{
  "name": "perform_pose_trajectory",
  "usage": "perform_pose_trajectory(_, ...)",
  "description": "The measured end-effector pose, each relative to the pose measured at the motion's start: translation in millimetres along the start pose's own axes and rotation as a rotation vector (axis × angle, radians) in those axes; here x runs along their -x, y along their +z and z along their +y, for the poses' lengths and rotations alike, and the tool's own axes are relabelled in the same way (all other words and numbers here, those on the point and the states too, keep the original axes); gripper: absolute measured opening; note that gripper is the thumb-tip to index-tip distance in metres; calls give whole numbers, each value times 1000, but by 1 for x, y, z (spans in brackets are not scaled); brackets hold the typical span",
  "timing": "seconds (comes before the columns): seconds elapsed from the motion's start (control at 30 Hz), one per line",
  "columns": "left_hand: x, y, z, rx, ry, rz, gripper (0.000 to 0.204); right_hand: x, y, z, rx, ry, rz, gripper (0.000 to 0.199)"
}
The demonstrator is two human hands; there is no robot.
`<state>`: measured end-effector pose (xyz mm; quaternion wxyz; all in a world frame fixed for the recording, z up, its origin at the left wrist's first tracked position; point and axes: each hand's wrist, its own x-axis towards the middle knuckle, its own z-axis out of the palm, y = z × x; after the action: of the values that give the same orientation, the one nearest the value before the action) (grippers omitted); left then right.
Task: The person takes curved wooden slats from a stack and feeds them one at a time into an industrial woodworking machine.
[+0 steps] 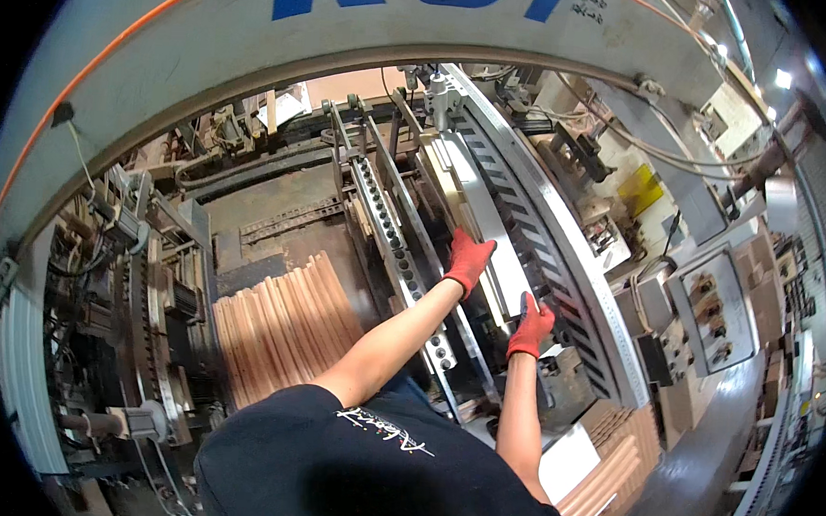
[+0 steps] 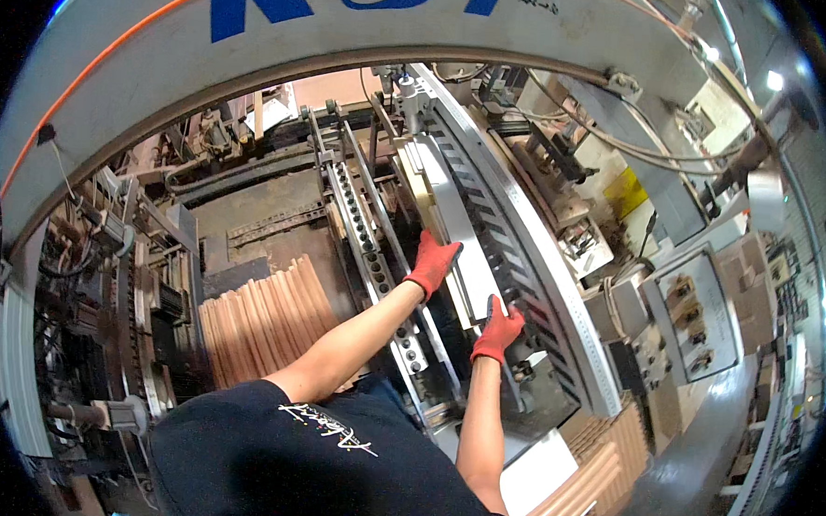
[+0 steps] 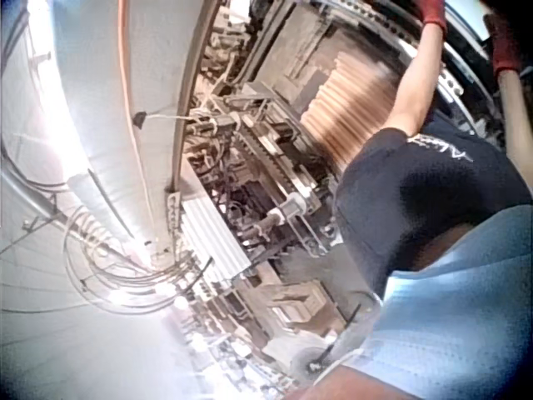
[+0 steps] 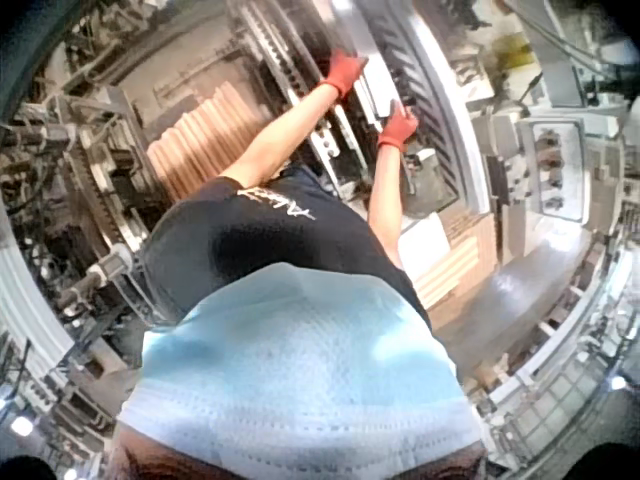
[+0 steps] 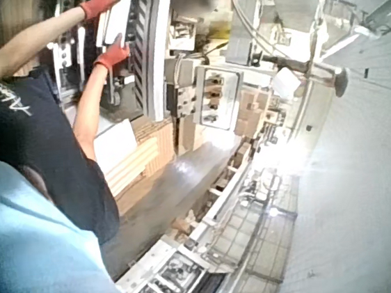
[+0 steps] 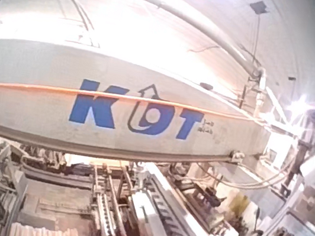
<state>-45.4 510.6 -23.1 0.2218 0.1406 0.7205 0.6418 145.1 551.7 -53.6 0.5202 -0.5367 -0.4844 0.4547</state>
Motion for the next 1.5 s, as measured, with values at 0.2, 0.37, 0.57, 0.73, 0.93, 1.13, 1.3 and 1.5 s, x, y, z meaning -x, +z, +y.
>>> perform_pose_trajectory(0.2,6,34,3,-162,-243,-60,86,16,-13,0,17,-117,100,16)
perform_pose_trajectory(0.37,-22,29,-17,-90,-67,-1,79,-2,-27,27,44,-74,-52,9)
perform_pose_trajectory(0.57,-58,36,0,-239,-75,3,102,-7,-13,24,85,-47,-114,16)
perform_pose_trajectory(0.73,-47,47,13,-455,-132,15,98,18,23,-9,373,-99,-78,30)
perform_pose_trajectory(0.93,-47,63,5,-492,-80,68,98,23,-5,-19,302,-240,-304,37)
perform_pose_trajectory(1.13,-79,38,-36,16,216,403,91,16,-12,-11,-221,212,-175,7)
perform_pose_trajectory(1.3,-78,44,-32,71,66,393,96,10,-13,-4,-138,226,-149,9)
perform_pose_trajectory(1.5,-76,55,-27,13,-31,402,90,19,-20,-11,221,-27,-149,12)
